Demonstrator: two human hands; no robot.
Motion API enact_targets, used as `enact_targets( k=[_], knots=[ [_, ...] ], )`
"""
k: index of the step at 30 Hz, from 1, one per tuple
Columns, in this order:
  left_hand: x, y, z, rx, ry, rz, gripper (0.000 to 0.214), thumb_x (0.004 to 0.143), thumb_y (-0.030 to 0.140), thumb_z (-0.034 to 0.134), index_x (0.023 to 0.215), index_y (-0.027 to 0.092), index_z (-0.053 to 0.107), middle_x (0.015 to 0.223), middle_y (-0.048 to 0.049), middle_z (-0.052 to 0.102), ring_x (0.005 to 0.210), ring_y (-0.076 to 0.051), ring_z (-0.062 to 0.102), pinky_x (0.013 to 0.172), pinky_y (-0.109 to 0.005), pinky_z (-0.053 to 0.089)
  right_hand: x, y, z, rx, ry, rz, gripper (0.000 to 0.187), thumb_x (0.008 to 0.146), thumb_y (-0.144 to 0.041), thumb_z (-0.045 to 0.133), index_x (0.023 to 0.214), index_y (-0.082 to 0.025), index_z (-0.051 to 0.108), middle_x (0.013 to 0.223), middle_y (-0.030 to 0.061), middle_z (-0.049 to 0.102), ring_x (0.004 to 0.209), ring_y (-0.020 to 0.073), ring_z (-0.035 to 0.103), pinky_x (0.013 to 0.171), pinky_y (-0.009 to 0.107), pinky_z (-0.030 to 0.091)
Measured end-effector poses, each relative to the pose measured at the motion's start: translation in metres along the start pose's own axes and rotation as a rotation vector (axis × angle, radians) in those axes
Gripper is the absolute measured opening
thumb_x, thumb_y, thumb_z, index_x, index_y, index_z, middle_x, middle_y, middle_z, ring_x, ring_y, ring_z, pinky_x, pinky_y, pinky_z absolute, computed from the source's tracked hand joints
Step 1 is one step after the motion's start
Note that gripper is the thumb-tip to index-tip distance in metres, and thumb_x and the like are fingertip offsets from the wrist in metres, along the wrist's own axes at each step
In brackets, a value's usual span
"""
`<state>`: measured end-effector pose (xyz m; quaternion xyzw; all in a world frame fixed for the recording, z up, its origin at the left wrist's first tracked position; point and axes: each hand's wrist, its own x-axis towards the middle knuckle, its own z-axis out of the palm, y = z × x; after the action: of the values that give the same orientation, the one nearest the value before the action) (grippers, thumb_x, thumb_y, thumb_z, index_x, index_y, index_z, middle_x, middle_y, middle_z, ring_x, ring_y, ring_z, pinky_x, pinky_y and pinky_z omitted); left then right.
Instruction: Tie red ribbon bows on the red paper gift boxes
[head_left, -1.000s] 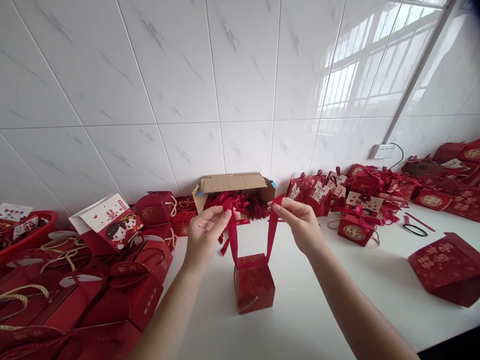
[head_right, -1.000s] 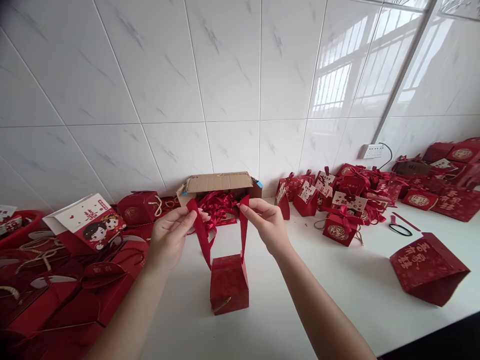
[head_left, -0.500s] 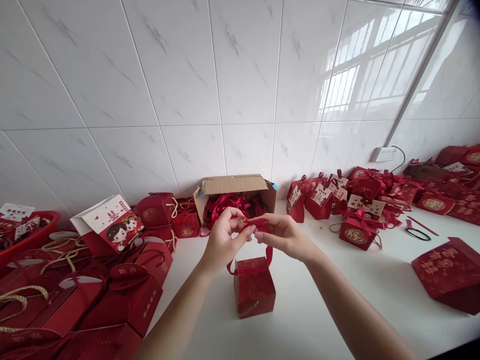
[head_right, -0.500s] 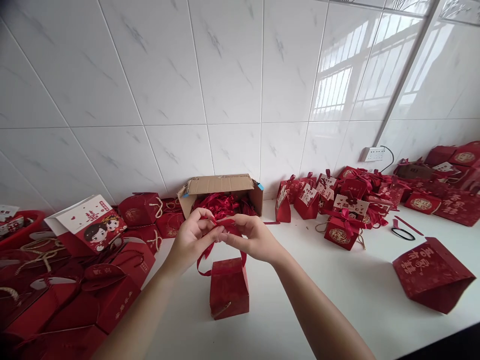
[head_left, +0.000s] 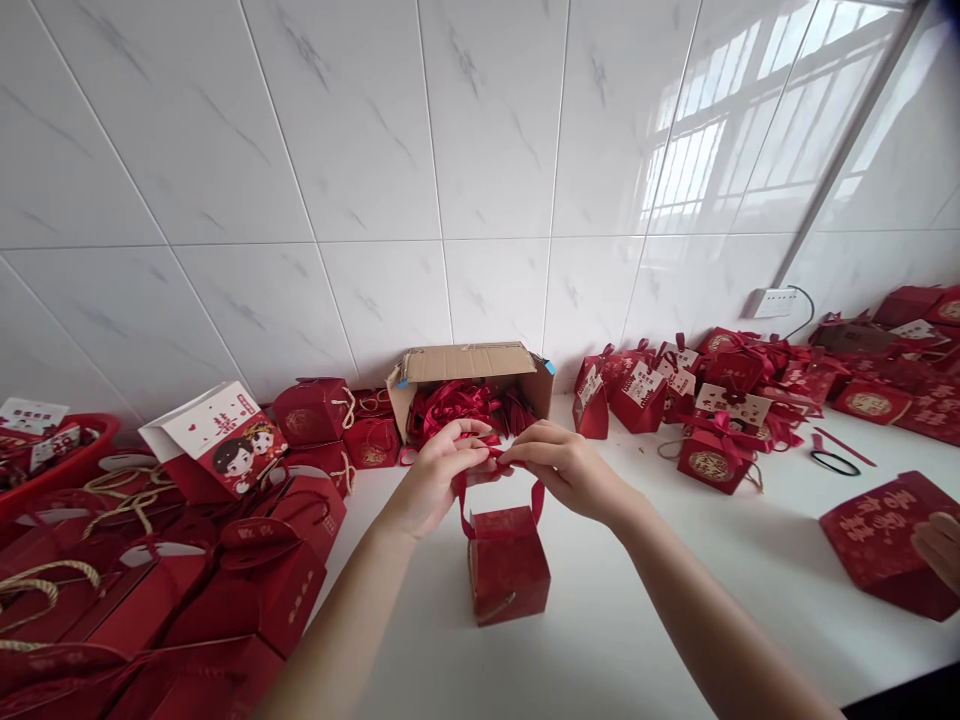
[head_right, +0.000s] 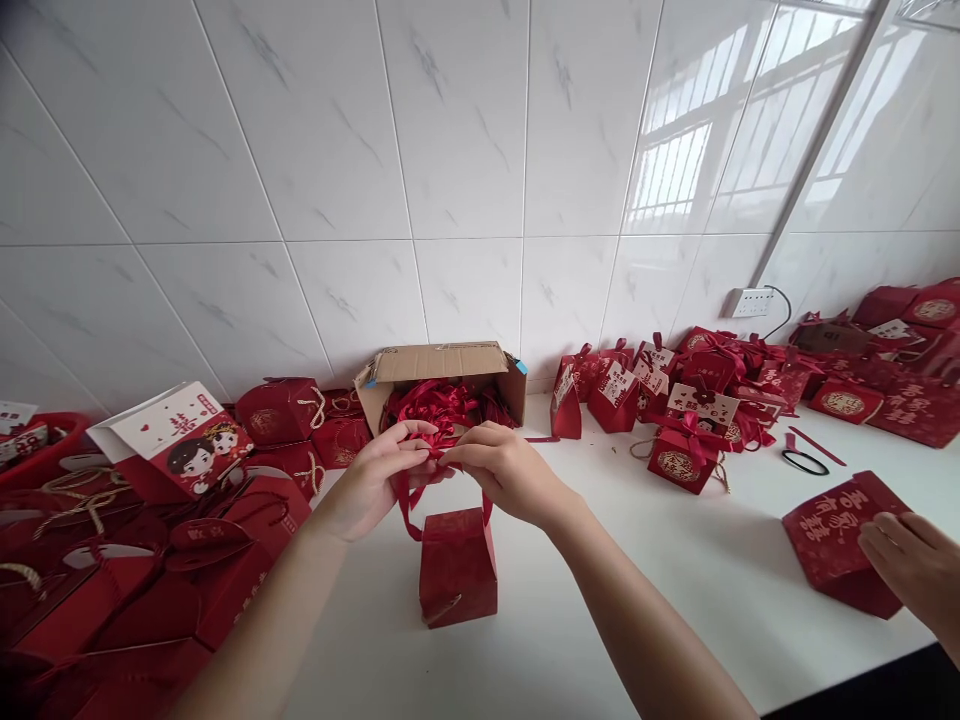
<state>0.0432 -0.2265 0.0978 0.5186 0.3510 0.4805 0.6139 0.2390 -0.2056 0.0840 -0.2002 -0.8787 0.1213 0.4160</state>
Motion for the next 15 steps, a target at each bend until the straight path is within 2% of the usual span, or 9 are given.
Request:
enact_targets(
  k=[4, 8, 10, 13, 15],
  knots=[
    [-0.001, -0.001, 0.002, 0.013, -0.009, 0.054, 0.029, 0.081, 0.022, 0.058, 0.110, 0.017, 0.057, 0.075, -0.0002, 0.060, 0.075, -0.014, 0.061, 0.082, -0.034, 0.048, -0.002, 0.001, 0.005, 0.027, 0.065, -0.004, 0.027, 0.092, -0.016, 0.044, 0.106, -0.021, 0.066, 0.098, 0.0087, 0.065, 0.092, 0.0182, 0.060, 0.078, 0.033, 0.052],
    [-0.005, -0.008, 0.003, 0.292, 0.074, 0.257, 0.043, 0.085, 0.027, 0.055, 0.127, 0.020, 0.049, 0.074, 0.0003, 0.060, 0.076, -0.014, 0.060, 0.076, -0.027, 0.048, -0.010, 0.002, 0.015, 0.156, 0.191, 0.049, 0.026, 0.090, -0.019, 0.049, 0.109, -0.025, 0.066, 0.109, 0.0083, 0.062, 0.097, 0.0177, 0.061, 0.079, 0.031, 0.053],
    [-0.008, -0.015, 0.000, 0.544, 0.195, 0.449, 0.044, 0.085, 0.027, 0.054, 0.128, 0.020, 0.049, 0.077, -0.0006, 0.062, 0.071, -0.013, 0.058, 0.070, -0.025, 0.048, -0.017, 0.002, 0.021, 0.216, 0.298, 0.136, 0.024, 0.090, -0.021, 0.050, 0.107, -0.026, 0.067, 0.105, 0.0071, 0.064, 0.098, 0.0182, 0.061, 0.080, 0.032, 0.051],
    [-0.014, -0.026, -0.009, 0.899, 0.436, 0.740, 0.036, 0.082, 0.023, 0.058, 0.117, 0.020, 0.056, 0.075, 0.0002, 0.061, 0.063, -0.011, 0.055, 0.069, -0.024, 0.048, -0.036, 0.002, 0.025, 0.336, 0.460, 0.352, 0.020, 0.090, -0.027, 0.051, 0.098, -0.024, 0.069, 0.097, 0.0058, 0.065, 0.093, 0.0182, 0.061, 0.079, 0.031, 0.049],
    [-0.022, -0.032, -0.020, 1.008, 0.565, 0.812, 0.030, 0.080, 0.023, 0.061, 0.110, 0.020, 0.059, 0.068, 0.0030, 0.055, 0.061, -0.010, 0.052, 0.070, -0.024, 0.048, -0.053, 0.004, 0.025, 0.412, 0.517, 0.508, 0.019, 0.088, -0.031, 0.053, 0.093, -0.023, 0.069, 0.090, 0.0049, 0.065, 0.087, 0.0174, 0.060, 0.075, 0.029, 0.048]
  ],
)
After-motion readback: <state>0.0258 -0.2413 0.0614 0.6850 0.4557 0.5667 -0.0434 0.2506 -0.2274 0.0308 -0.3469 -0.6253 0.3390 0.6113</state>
